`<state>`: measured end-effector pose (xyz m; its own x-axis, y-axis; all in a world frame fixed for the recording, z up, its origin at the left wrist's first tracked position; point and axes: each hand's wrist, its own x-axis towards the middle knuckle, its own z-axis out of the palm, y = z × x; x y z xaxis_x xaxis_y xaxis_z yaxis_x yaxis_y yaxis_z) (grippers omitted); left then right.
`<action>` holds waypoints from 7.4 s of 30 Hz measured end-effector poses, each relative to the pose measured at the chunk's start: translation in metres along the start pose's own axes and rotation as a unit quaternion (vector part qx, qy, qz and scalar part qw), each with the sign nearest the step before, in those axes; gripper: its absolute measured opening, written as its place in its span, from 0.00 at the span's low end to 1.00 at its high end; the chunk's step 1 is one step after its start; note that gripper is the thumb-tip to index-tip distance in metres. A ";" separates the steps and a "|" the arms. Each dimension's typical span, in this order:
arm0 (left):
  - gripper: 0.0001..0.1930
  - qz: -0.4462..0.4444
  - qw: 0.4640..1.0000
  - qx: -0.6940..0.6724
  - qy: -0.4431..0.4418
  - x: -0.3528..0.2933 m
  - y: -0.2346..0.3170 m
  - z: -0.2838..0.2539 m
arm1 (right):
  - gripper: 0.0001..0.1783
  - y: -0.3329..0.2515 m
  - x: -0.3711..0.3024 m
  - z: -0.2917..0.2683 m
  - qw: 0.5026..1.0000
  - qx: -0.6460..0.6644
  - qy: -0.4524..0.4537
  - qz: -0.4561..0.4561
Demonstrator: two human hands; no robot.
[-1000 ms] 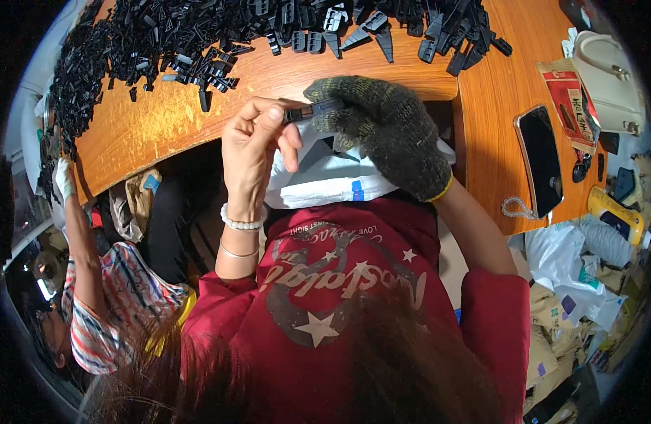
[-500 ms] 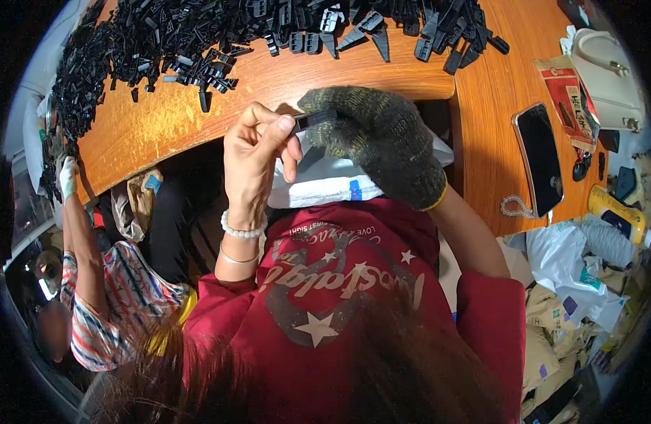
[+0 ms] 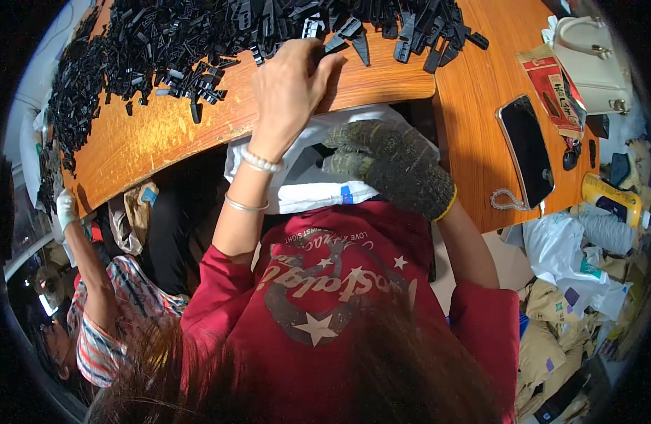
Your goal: The person is manually assembling black plastic components by inserting pins and placing them into a collection bag.
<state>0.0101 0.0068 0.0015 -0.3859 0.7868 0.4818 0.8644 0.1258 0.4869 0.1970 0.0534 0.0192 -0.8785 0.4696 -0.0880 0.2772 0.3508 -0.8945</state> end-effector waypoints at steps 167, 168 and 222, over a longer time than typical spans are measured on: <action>0.05 -0.002 0.998 -0.052 0.023 -0.021 -0.038 -0.053 | 0.15 -0.002 0.057 0.006 0.927 -0.316 0.051 -0.196; 0.06 -0.028 0.999 -0.017 0.041 -0.016 -0.049 -0.052 | 0.13 -0.009 0.057 0.006 0.913 -0.356 0.051 -0.192; 0.05 -0.073 0.972 -0.211 -0.075 -0.041 -0.038 -0.052 | 0.09 -0.050 0.095 0.007 0.814 -0.485 -0.048 -0.315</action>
<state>-0.0231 -0.0617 0.0011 -0.4163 0.8619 0.2895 0.5822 0.0081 0.8130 0.0971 0.0749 0.0521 -0.9788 -0.0998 0.1790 -0.1036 0.9945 -0.0123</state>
